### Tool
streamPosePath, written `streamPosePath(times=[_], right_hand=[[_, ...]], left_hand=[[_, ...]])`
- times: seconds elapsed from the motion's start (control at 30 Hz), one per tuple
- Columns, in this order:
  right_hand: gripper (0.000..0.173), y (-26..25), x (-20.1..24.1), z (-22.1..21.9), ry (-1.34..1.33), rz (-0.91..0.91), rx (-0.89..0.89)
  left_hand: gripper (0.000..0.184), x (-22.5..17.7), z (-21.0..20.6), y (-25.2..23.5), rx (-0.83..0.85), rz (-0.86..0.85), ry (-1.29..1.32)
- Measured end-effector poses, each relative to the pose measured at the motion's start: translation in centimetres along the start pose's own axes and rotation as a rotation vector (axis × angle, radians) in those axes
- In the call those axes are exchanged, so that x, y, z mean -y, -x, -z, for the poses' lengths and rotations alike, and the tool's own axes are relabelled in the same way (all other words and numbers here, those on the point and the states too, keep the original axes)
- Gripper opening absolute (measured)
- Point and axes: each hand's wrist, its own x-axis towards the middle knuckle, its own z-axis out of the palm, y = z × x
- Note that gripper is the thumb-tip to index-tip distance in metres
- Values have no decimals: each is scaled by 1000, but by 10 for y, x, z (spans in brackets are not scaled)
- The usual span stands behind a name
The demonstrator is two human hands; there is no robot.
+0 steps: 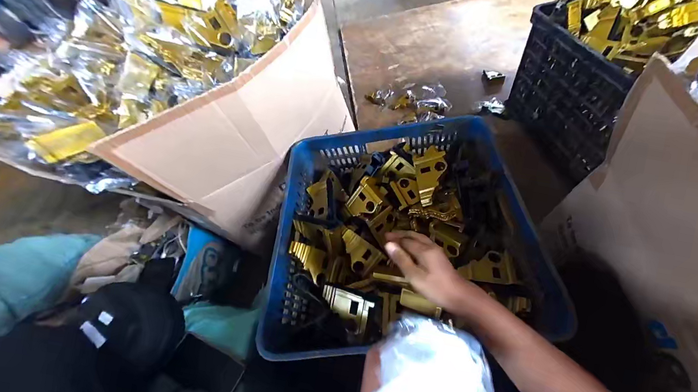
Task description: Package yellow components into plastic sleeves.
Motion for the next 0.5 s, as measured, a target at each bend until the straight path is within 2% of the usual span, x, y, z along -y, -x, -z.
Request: streamPosePath(times=[0.07,0.13,0.2,0.27,0.33,0.43,0.5], right_hand=[[40,15,-15,9,-259,-192,-91],[41,34,-18,24,-353,-306,-155],[52,56,-8,31,-349,-185,-31],[60,68,2,26,-370,77,160],[53,66,10,20,-408,227,229],[44,58,14,21,-320,247,238],[28,61,11,20,-278,339,242]], left_hand=[[34,6,9,-17,-147,-134,9],[34,16,21,-36,-214,-154,122],[43,21,21,-38,-293,-98,136],[54,25,8,-38,-357,-130,106],[53,27,-4,-40,-378,-176,26],[38,34,-12,-39,-388,-238,-325],[38,32,-9,-33,-324,-261,-305]])
